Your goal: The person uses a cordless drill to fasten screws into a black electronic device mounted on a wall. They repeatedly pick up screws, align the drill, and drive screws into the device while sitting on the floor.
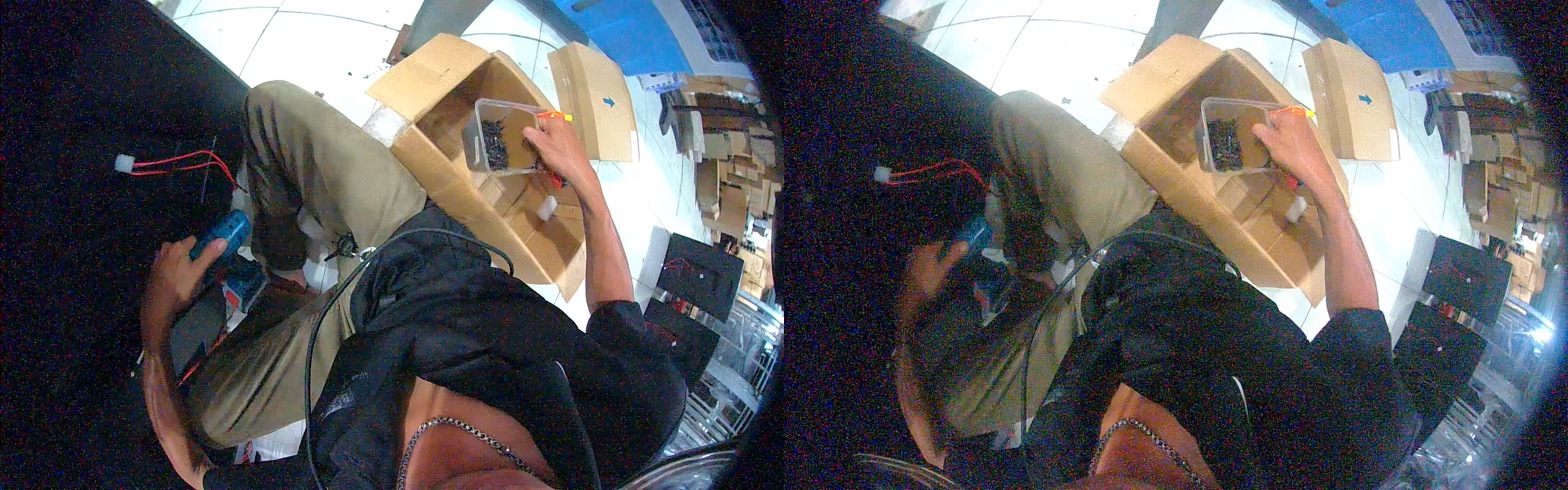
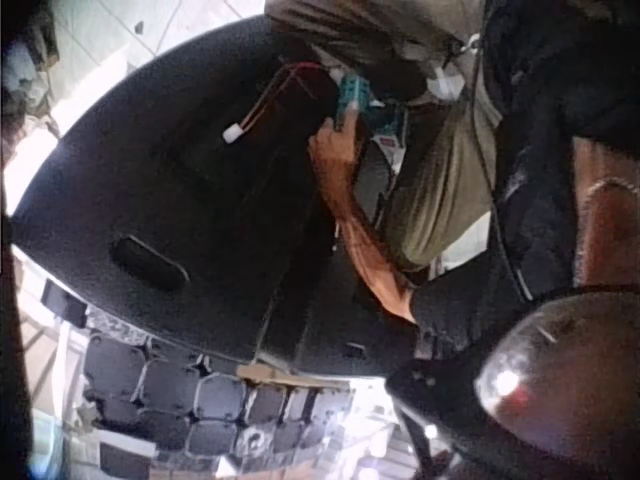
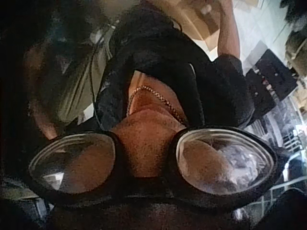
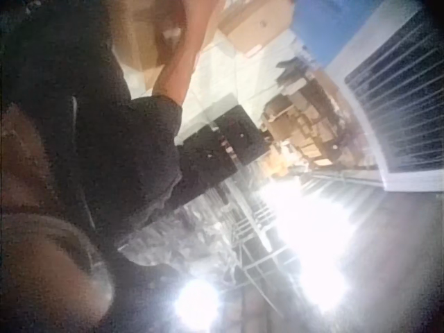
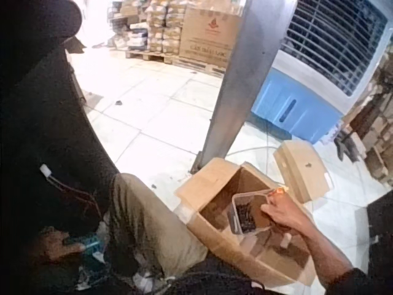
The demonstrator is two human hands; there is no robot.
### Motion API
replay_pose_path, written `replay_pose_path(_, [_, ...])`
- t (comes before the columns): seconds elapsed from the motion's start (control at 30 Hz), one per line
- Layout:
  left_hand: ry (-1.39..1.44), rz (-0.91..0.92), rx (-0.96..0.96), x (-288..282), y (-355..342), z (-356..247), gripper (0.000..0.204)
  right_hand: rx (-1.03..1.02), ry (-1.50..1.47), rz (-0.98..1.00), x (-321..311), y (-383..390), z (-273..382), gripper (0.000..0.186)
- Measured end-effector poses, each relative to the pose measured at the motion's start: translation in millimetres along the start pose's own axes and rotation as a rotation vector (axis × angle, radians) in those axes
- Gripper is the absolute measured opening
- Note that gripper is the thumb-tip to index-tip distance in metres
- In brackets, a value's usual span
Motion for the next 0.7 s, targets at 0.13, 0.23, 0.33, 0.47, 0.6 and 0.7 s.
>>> replay_pose_path(0.13, [-0.177, -0.006, 0.17, 2, 3, 0, 0.052, 0.012, 0.033, -0.079, 12, 5, -10, 0.035])
replay_pose_path(0.23, [-0.227, 0.033, 0.239, 0, 7, -2, 0.036, 0.055, -0.073, -0.055, 30, 9, -16, 0.035])
replay_pose_path(0.33, [-0.264, -0.106, 0.369, 6, 7, 14, 0.034, 0.292, -0.214, 0.14, 39, 7, -21, 0.033])
replay_pose_path(0.47, [-0.22, -0.155, 0.321, 8, 4, 18, 0.044, 0.47, -0.499, 0.002, 38, -9, -66, 0.028])
replay_pose_path(0.6, [-0.04, -0.107, -0.014, 0, 14, -6, 0.072, 0.474, -0.605, -0.18, 15, -39, -129, 0.027])
replay_pose_path(0.7, [0.013, -0.032, -0.058, -6, 18, -10, 0.083, 0.431, -0.422, -0.261, -11, -77, -174, 0.033])
Point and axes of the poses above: each hand's wrist, its own y-axis away from the middle knuckle, its own x-axis out of the palm, z = x × y, the point moved 1 cm from there along -y, towards the middle knuckle, and after that the axes turned 7 degrees about -x, right-handed, at the moved point
